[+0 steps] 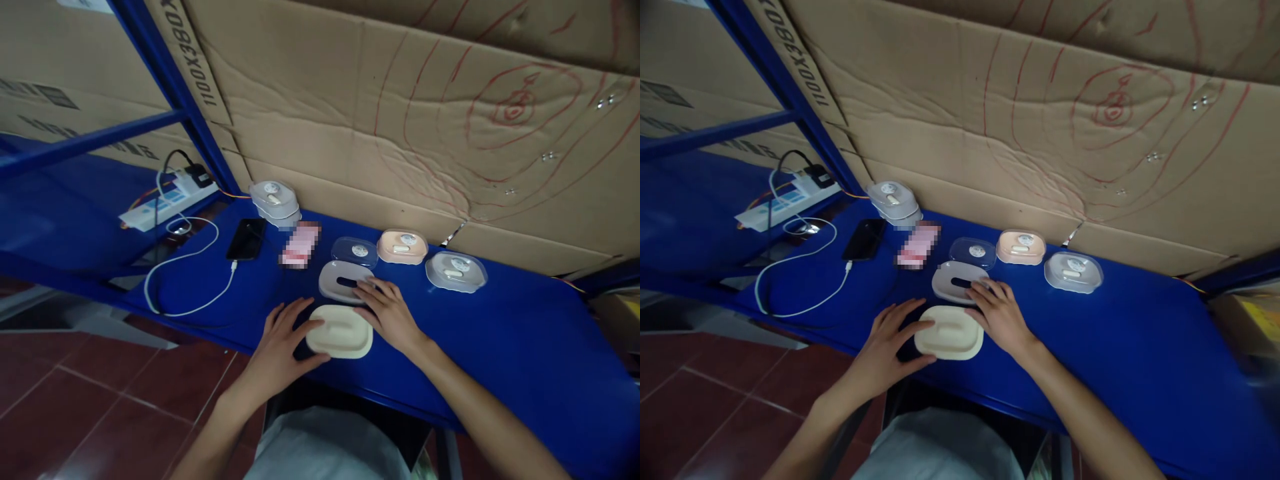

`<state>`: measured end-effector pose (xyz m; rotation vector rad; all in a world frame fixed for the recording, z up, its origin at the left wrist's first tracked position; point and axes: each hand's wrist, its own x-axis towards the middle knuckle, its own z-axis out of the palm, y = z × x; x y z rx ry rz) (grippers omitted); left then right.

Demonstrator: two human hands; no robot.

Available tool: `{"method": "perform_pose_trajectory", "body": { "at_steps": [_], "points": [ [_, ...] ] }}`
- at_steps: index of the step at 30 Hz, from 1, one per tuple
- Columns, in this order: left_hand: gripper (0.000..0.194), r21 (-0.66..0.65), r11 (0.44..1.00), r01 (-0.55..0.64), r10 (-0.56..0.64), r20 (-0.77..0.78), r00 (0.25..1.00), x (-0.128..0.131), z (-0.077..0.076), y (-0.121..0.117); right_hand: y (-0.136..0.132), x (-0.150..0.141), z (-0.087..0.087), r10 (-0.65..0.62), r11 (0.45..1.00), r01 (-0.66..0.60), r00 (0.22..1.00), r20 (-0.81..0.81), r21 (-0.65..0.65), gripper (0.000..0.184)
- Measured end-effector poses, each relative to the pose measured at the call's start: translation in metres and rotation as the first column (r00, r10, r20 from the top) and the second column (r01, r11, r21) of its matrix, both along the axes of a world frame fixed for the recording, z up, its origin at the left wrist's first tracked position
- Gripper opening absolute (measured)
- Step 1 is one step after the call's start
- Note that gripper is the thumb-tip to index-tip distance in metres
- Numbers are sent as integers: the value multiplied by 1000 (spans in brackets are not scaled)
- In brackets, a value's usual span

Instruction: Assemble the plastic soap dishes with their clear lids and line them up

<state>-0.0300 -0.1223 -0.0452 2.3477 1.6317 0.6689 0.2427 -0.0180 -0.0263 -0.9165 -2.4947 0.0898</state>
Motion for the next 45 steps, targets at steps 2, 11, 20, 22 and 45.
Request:
{"method": "perform_pose_trajectory", "body": {
  "at_steps": [2,11,20,22,45],
  "points": [
    [42,19,999,-26,25,15,1000,0,-2,3,2,3,-2,-33,999,33,997,-70,-9,30],
    [91,-77,986,-151,166,252,954,-1,2,31,-24,7,13,199,979,-201,977,-80,-18,26],
    [75,-133,991,-15,50,263,964,-5,-1,37,-30,-5,2,239,968,-249,953,186,35,38],
    [69,-139,990,-6,46,287,957,-7,-4,35,-33,-4,1,260,962,-271,941,216,22,41],
    [94,-179,984,18,26,242,970,-7,3,37,54,-7,12,10,946,-89,970,-245,-313,46]
  ]
}}
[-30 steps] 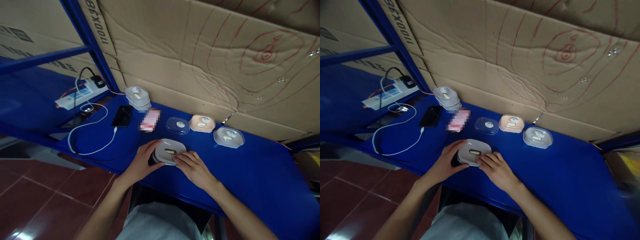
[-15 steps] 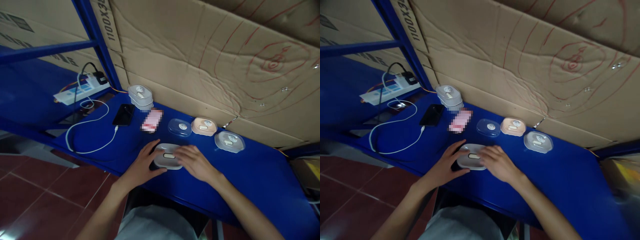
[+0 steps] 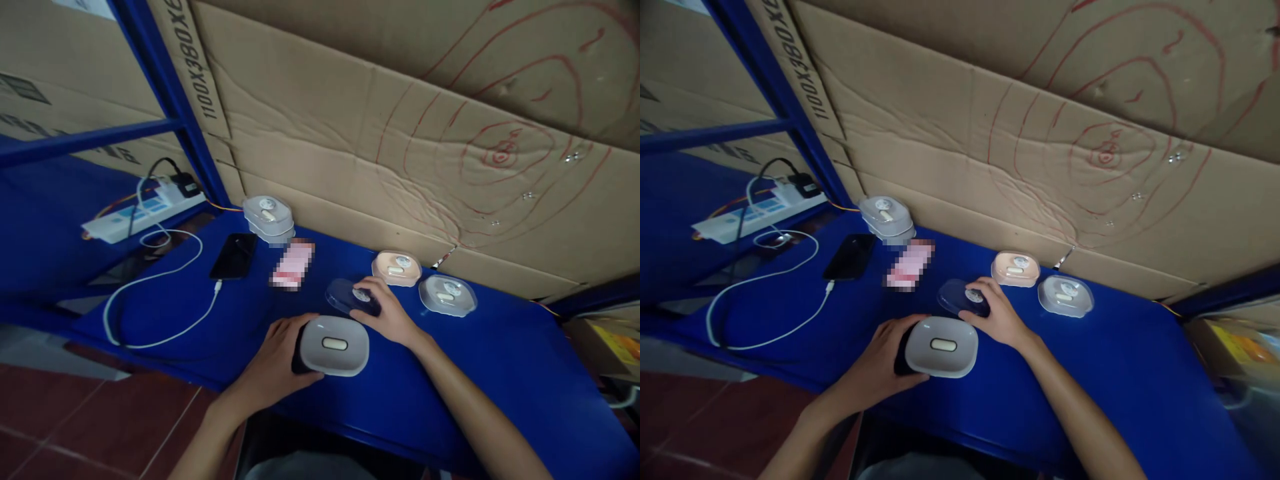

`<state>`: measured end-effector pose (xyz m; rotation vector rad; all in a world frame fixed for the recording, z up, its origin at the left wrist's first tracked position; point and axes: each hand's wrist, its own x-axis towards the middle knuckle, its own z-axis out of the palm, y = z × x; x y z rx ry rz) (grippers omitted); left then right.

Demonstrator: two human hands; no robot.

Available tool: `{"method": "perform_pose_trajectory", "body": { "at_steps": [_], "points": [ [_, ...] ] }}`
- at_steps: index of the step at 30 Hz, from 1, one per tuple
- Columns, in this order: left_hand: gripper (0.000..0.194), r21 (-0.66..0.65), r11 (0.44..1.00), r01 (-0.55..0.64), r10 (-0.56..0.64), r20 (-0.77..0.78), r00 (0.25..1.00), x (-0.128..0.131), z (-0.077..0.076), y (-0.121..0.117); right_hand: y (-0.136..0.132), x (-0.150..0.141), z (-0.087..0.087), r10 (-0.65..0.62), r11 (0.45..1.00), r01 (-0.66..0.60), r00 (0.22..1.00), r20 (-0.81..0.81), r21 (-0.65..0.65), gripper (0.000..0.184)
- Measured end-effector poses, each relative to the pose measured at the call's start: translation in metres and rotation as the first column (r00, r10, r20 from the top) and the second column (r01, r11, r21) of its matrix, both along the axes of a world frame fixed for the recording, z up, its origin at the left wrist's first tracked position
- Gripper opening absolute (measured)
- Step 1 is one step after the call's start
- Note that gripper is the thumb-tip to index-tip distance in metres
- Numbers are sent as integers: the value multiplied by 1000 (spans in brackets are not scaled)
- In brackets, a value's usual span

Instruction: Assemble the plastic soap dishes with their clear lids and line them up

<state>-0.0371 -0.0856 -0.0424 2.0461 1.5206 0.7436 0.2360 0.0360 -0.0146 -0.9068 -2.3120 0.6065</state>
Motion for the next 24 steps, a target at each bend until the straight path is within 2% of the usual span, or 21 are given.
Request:
{"method": "perform_pose_trajectory", "body": {
  "at_steps": [2,5,7,10,15,19,21,24],
  "points": [
    [111,-27,999,-35,35,1,999,0,-3,0,-17,2,3,56,998,-57,998,-43,-35,50],
    [129,-80,996,-51,52,15,999,0,-7,0,-47,-5,4,194,980,-197,975,109,15,57],
    [128,-103,993,-51,53,17,998,0,-8,-1,-62,-10,4,216,967,-239,953,214,86,56],
    [119,-78,996,-36,36,-1,999,-1,-9,-1,-71,-15,-1,188,948,-252,936,297,194,53],
    [107,-7,1000,20,-20,1,1000,-3,-11,2,-76,-18,-10,130,930,-231,935,329,288,51],
    [109,-17,1000,9,-8,25,1000,-2,-11,2,-82,-17,-12,89,928,-212,925,369,307,57],
    [103,4,999,-40,39,80,996,-2,-11,2,-73,-17,-11,57,926,-201,911,409,319,60],
    [86,27,987,-160,152,202,968,-1,-11,4,-34,-22,-5,-76,927,-102,891,447,361,60]
  ]
}}
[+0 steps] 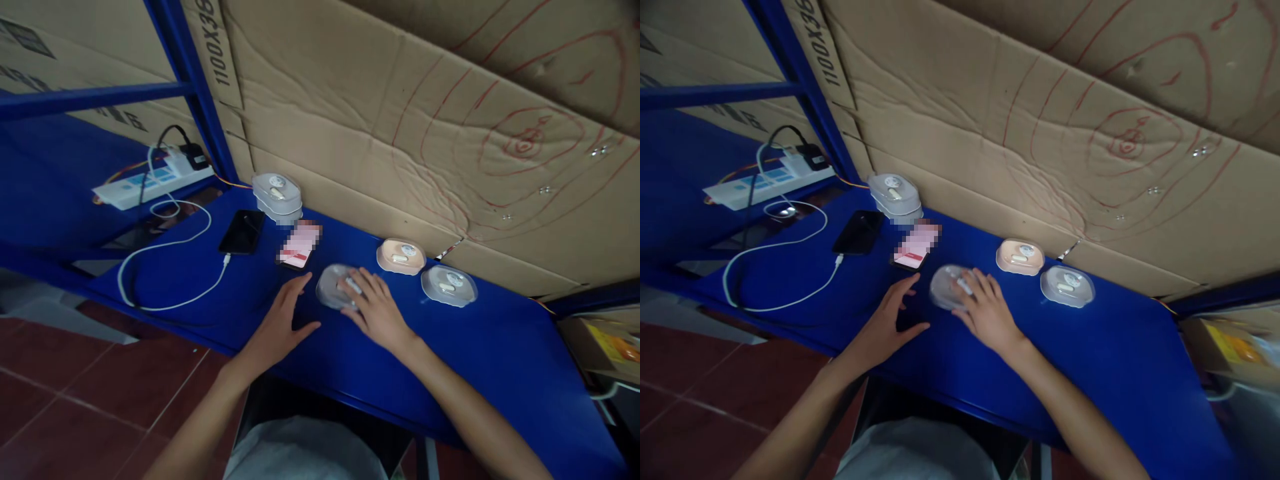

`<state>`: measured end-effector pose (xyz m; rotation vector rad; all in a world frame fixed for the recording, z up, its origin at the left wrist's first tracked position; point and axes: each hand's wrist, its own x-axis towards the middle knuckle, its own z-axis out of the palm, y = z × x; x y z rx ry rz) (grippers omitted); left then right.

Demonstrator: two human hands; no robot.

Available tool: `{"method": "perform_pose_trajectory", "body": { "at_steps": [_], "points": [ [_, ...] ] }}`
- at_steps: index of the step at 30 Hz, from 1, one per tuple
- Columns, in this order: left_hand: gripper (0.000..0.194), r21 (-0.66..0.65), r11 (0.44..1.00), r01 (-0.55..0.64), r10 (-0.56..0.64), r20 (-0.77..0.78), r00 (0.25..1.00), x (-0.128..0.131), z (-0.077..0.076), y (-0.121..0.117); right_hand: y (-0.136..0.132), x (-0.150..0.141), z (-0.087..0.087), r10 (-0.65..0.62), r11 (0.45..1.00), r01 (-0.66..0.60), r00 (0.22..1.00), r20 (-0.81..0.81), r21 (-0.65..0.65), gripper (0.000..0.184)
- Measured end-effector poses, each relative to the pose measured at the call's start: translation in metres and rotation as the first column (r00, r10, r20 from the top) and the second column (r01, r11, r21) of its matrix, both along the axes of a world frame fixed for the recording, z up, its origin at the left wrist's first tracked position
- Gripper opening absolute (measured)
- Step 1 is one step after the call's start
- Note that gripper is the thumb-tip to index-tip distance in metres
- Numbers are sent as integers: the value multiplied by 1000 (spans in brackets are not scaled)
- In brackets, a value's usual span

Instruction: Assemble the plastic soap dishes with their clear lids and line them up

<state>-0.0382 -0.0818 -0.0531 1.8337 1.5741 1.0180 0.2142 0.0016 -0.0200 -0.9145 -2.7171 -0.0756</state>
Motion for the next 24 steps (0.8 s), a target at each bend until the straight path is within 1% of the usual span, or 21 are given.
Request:
{"method": "perform_pose_trajectory", "body": {
  "at_steps": [1,3,5,7,9,12,14,16,19,21,24],
  "points": [
    [81,-3,1000,-18,18,26,1000,0,0,0,18,-4,3,-45,999,44,999,18,15,60],
    [71,-17,1000,-4,5,27,1000,-1,2,1,53,-13,10,-86,996,84,994,74,25,60],
    [58,-23,999,34,-35,-21,999,-1,3,0,82,-19,18,-106,994,105,987,124,14,64],
    [49,-11,998,59,-59,-84,995,-1,4,-1,101,-15,25,-136,990,138,982,132,-4,70],
    [44,3,997,73,-72,-130,989,-1,3,-1,112,0,30,-187,982,189,978,94,-16,75],
    [41,-1,995,95,-94,-161,982,0,2,0,121,37,34,-335,942,335,942,19,-3,74],
    [40,-6,995,100,-99,-172,980,0,0,2,120,60,33,-421,907,421,906,38,-2,72],
    [39,3,995,97,-95,-180,979,0,-2,3,111,73,31,-439,896,444,891,118,-20,74],
    [38,2,996,94,-92,-189,978,0,-4,3,79,76,30,-363,926,376,910,202,-25,74],
    [38,-11,996,90,-91,-196,976,0,-2,0,51,74,31,-297,952,306,937,183,-19,74],
    [41,-21,994,104,-106,-205,973,5,6,-2,14,76,28,-189,978,196,978,92,-74,78]
  ]
}}
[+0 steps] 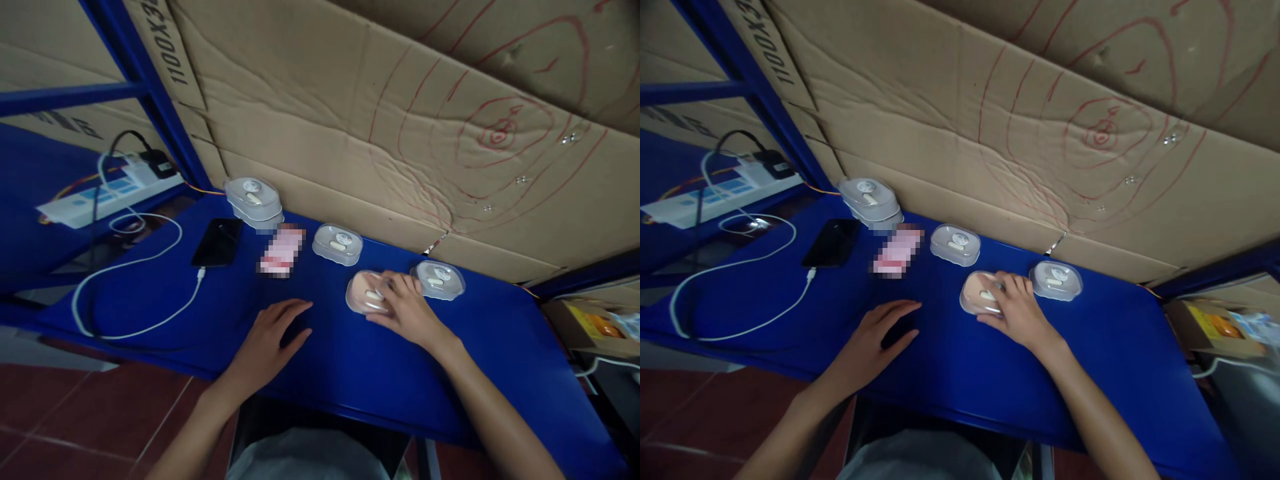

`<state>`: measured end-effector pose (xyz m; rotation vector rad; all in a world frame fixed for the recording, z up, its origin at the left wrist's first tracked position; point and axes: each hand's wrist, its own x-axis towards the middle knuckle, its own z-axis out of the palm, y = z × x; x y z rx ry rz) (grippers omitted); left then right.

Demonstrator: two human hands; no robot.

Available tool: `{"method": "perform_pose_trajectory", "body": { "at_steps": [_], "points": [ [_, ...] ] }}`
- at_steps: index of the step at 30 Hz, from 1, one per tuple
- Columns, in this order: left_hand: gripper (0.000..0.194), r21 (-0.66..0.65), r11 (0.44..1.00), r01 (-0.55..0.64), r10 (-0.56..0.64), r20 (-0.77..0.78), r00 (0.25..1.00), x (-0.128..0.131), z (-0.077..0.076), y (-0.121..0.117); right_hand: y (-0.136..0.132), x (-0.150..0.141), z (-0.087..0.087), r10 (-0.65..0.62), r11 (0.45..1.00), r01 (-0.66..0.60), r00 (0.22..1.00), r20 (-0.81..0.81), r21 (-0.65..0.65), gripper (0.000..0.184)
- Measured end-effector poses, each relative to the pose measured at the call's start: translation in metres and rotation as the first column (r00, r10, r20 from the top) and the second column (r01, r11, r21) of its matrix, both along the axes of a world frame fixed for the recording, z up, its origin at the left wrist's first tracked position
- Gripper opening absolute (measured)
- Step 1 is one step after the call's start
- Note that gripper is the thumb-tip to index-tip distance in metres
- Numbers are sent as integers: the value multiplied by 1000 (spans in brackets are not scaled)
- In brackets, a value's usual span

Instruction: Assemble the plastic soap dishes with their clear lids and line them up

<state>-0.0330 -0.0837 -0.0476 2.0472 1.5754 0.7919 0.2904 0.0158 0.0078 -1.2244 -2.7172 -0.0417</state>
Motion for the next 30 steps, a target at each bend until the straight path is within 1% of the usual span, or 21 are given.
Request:
{"method": "perform_pose_trajectory", "body": {
  "at_steps": [1,3,5,8,9,11,13,15,17,20,22,24,27,30],
  "points": [
    [45,1,1000,25,-25,-2,1000,4,4,2,-9,2,-3,27,999,-27,999,-46,-18,78],
    [55,6,994,112,-111,-16,994,14,13,11,-20,7,-10,60,997,-67,987,-148,-42,75],
    [72,12,973,231,-230,-42,972,27,23,29,-25,10,-18,78,994,-94,970,-231,-58,75],
    [95,7,916,401,-399,-85,913,47,38,66,-26,11,-28,90,991,-115,948,-305,-64,78],
    [100,-7,897,443,-441,-95,892,52,41,79,-26,11,-30,92,992,-116,943,-320,-55,79],
    [105,-42,850,525,-527,-79,846,60,44,101,-26,11,-34,94,994,-110,934,-344,-28,80],
    [104,-69,805,590,-593,-33,805,65,41,115,-26,12,-36,91,994,-104,929,-358,-18,82],
    [100,-72,798,598,-598,24,801,66,36,120,-25,13,-36,84,994,-104,927,-366,-35,84],
    [97,-80,809,583,-580,61,812,64,29,119,-26,14,-33,75,992,-105,930,-359,-65,85],
    [100,-95,823,559,-553,83,829,60,23,116,-28,17,-25,43,996,-68,939,-341,-63,78],
    [102,-96,835,542,-535,89,840,59,23,115,-30,21,-20,19,998,-38,939,-342,-48,76],
    [102,-102,837,537,-530,90,843,57,24,116,-30,24,-18,3,996,-32,941,-337,-80,78],
    [104,-105,829,550,-541,98,835,56,26,116,-27,27,-21,20,981,-85,939,-342,-175,79],
    [106,-94,825,558,-549,105,829,55,26,115,-25,26,-27,42,972,-126,922,-384,-196,75]
  ]
}}
